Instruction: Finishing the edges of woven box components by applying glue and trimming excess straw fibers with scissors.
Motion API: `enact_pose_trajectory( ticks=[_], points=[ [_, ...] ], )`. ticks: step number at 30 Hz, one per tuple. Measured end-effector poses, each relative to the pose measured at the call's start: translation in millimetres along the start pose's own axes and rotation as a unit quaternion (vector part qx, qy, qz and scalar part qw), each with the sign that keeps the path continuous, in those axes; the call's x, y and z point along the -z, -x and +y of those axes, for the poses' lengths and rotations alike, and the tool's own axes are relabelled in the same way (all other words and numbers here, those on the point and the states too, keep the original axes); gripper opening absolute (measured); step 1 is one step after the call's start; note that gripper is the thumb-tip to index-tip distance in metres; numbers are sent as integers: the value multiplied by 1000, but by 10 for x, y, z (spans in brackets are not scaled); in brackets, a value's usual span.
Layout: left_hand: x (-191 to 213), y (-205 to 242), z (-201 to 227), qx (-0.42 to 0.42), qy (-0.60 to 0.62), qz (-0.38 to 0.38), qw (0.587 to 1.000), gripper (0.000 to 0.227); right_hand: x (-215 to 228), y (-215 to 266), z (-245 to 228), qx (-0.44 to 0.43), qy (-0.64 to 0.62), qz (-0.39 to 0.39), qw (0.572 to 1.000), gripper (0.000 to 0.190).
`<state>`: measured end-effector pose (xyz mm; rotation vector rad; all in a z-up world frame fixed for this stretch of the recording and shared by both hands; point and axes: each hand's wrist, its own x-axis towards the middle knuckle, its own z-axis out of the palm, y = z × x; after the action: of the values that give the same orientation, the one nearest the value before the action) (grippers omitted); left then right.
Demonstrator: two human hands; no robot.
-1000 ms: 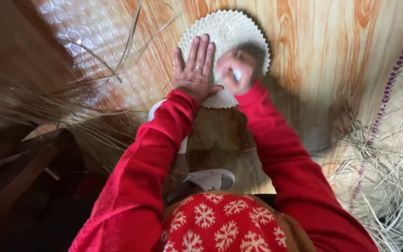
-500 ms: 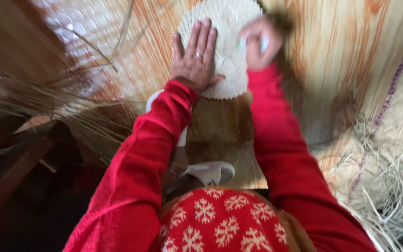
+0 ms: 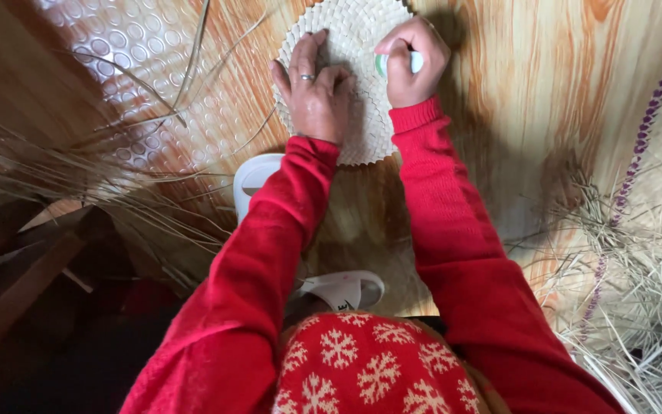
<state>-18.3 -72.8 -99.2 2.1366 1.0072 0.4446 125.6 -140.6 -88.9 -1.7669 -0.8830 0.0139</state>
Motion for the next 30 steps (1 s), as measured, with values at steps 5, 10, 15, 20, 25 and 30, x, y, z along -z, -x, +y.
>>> enact_pose_trajectory(
  ticks=[5,10,15,20,25,30],
  points=[
    [122,-123,166,-16,-62,-5,998,23,1,-14,-69,7,0,5,1000,20],
    [467,-167,170,145,472,174,852,20,-37,-36,-229,2,-1,18,1000,17],
    [208,402,90,-63,-308,-102,944,78,-72,110,-461,-98,49,139,984,13],
    [575,16,508,39,-291,-439,850,141,26,201,-722,-97,-34,142,984,14],
    [473,133,363,17,-287,-401,870,153,-181,86,-621,-33,-53,21,998,28],
    [615,-21,510,25,-278,-471,837,138,-326,-489,-290,53,-18,-48,997,19]
  ],
)
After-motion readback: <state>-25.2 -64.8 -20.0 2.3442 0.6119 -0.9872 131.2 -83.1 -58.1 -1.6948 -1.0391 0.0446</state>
